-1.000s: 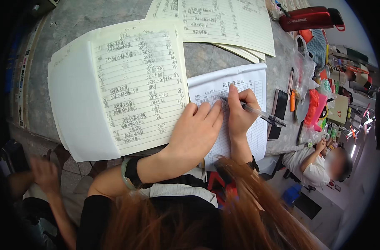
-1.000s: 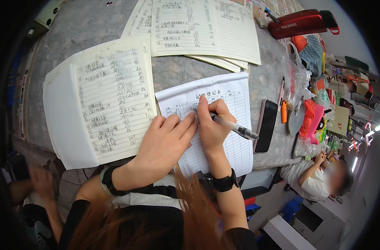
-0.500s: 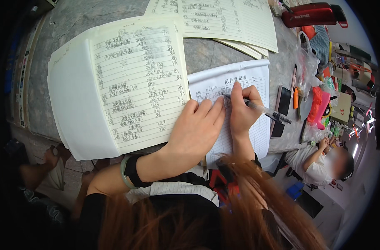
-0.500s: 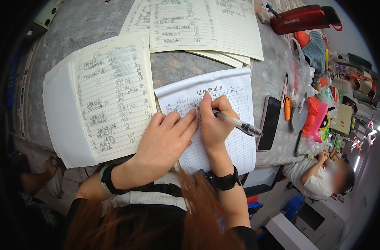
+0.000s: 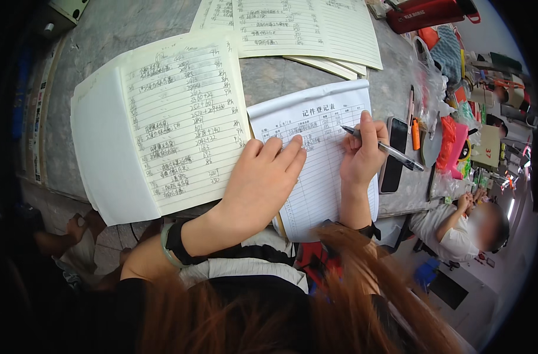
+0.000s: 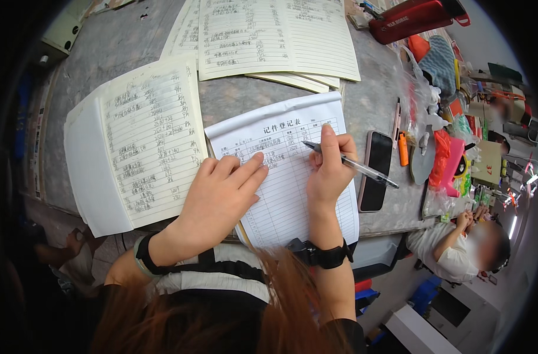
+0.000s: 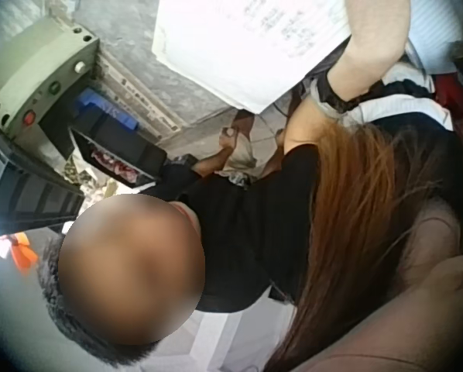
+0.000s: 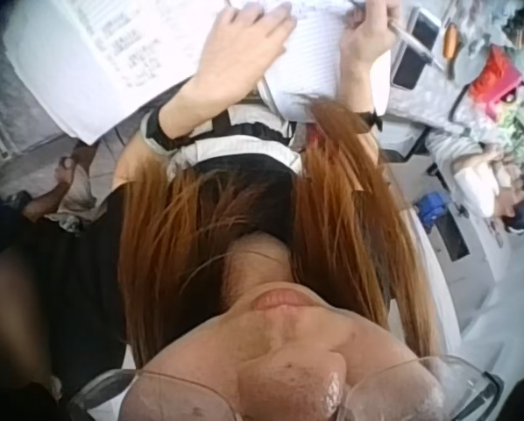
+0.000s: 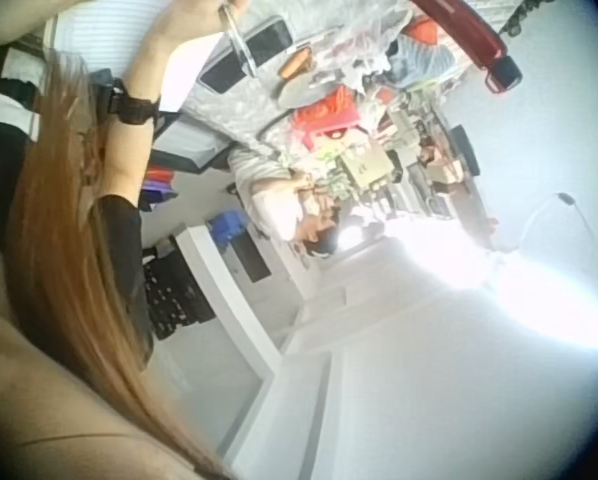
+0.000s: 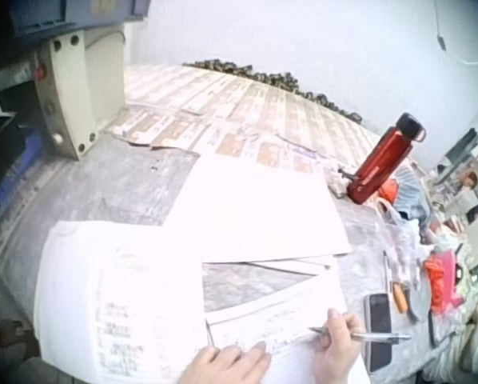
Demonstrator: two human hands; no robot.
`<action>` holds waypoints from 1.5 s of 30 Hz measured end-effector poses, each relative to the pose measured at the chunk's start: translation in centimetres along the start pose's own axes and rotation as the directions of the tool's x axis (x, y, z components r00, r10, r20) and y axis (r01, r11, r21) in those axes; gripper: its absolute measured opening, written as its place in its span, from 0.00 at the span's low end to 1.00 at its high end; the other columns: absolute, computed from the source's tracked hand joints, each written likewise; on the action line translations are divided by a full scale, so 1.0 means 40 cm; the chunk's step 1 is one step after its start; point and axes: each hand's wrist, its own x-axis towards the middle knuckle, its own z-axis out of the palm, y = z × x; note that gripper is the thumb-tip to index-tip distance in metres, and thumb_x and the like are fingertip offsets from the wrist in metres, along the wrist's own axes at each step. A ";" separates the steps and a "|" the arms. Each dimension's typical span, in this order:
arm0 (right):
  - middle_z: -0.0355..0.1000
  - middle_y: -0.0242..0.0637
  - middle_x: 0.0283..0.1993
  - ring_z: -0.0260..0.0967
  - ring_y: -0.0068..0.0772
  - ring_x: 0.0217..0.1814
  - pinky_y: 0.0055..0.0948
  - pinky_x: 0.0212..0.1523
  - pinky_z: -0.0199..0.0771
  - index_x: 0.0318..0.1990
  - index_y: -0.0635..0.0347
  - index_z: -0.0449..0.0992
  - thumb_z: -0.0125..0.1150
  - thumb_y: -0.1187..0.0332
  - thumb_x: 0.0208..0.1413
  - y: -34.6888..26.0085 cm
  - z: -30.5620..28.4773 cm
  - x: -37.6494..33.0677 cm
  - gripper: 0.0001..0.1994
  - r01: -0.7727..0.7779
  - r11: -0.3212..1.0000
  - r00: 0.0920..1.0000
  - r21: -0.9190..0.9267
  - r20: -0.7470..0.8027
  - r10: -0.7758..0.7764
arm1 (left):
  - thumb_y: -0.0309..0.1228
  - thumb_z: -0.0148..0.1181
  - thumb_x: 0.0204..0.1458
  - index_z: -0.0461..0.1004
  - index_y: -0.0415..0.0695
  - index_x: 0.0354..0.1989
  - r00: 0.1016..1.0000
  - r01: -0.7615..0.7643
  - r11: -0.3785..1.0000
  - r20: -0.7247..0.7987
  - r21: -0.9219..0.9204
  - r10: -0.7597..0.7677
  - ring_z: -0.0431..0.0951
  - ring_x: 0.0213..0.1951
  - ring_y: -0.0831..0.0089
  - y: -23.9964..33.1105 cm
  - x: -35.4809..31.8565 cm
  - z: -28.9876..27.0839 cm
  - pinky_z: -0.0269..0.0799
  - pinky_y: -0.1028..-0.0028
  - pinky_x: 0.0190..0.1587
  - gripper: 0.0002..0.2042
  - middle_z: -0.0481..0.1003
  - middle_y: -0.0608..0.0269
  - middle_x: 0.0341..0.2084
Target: Filling out a logbook or notebook while inspecting small figurines on a workbench.
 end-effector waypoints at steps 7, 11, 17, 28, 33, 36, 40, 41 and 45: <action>0.53 0.22 0.12 0.46 0.10 0.12 0.13 0.13 0.45 0.17 0.56 0.60 0.52 0.69 0.50 -0.004 -0.032 0.007 0.12 0.034 0.994 0.998 -0.107 -0.044 -0.039 | 0.31 0.56 0.38 0.66 0.41 0.42 1.000 -0.001 1.000 0.024 0.013 0.001 0.63 0.36 0.70 -0.002 0.001 -0.016 0.57 0.73 0.38 0.19 0.65 0.62 0.45; 0.49 0.21 0.12 0.40 0.09 0.10 0.15 0.09 0.37 0.19 0.55 0.58 0.48 0.67 0.53 -0.071 -0.055 0.006 0.12 -0.012 1.000 0.999 -0.025 0.046 0.013 | 0.31 0.56 0.38 0.65 0.41 0.42 1.000 -0.006 1.000 0.023 -0.012 0.006 0.64 0.36 0.69 0.013 0.005 -0.032 0.57 0.72 0.38 0.20 0.64 0.62 0.45; 0.59 0.24 0.16 0.50 0.09 0.16 0.11 0.16 0.48 0.21 0.60 0.65 0.54 0.73 0.47 -0.169 -0.052 0.036 0.07 0.077 0.965 0.975 -0.252 0.221 -0.020 | 0.31 0.56 0.38 0.64 0.42 0.43 0.997 -0.053 0.998 0.054 0.024 0.052 0.64 0.36 0.68 0.029 0.010 -0.051 0.57 0.72 0.37 0.21 0.63 0.61 0.46; 0.71 0.39 0.28 0.67 0.22 0.32 0.19 0.33 0.64 0.39 0.65 0.69 0.52 0.67 0.49 -0.150 0.069 0.164 0.12 0.312 0.809 0.880 -0.498 0.472 -0.049 | 0.31 0.55 0.39 0.65 0.42 0.41 0.985 -0.108 0.992 0.128 -0.063 0.115 0.66 0.34 0.68 -0.010 0.030 -0.062 0.63 0.73 0.35 0.18 0.65 0.61 0.44; 0.70 0.43 0.28 0.68 0.35 0.32 0.26 0.32 0.65 0.39 0.63 0.68 0.54 0.67 0.47 -0.123 0.102 0.220 0.12 0.473 0.705 0.805 -0.529 0.584 -0.101 | 0.30 0.55 0.39 0.67 0.42 0.38 0.992 -0.100 0.992 0.071 -0.073 0.106 0.67 0.33 0.70 -0.015 0.022 -0.056 0.63 0.74 0.34 0.15 0.67 0.63 0.42; 0.69 0.46 0.31 0.67 0.42 0.35 0.31 0.35 0.65 0.39 0.62 0.68 0.56 0.68 0.44 -0.116 0.123 0.242 0.14 0.674 0.489 0.683 -0.554 0.720 -0.126 | 0.29 0.54 0.39 0.68 0.42 0.36 0.995 -0.098 0.991 0.005 -0.086 0.099 0.67 0.31 0.71 -0.026 0.023 -0.042 0.63 0.74 0.34 0.13 0.68 0.64 0.40; 0.68 0.45 0.38 0.63 0.47 0.44 0.35 0.43 0.62 0.40 0.59 0.68 0.59 0.70 0.39 -0.099 0.128 0.278 0.17 0.810 0.327 0.551 -0.486 0.823 -0.140 | 0.28 0.54 0.38 0.69 0.42 0.35 0.993 -0.116 0.988 -0.038 -0.097 0.113 0.67 0.30 0.72 -0.027 0.034 -0.036 0.63 0.75 0.32 0.13 0.69 0.64 0.39; 0.68 0.45 0.38 0.63 0.47 0.44 0.35 0.43 0.62 0.40 0.59 0.68 0.59 0.70 0.39 -0.094 0.131 0.277 0.17 0.802 0.338 0.557 -0.493 0.822 -0.121 | 0.28 0.54 0.37 0.69 0.42 0.35 0.992 -0.126 0.988 -0.033 -0.083 0.124 0.67 0.30 0.72 -0.029 0.038 -0.039 0.63 0.75 0.32 0.13 0.69 0.64 0.39; 0.67 0.43 0.41 0.57 0.45 0.51 0.36 0.49 0.57 0.42 0.57 0.66 0.59 0.70 0.39 -0.089 0.135 0.279 0.19 0.794 0.320 0.574 -0.518 0.811 -0.112 | 0.27 0.53 0.37 0.69 0.41 0.34 0.994 -0.111 0.988 -0.031 -0.104 0.108 0.67 0.29 0.72 -0.029 0.031 -0.036 0.63 0.75 0.31 0.13 0.69 0.65 0.39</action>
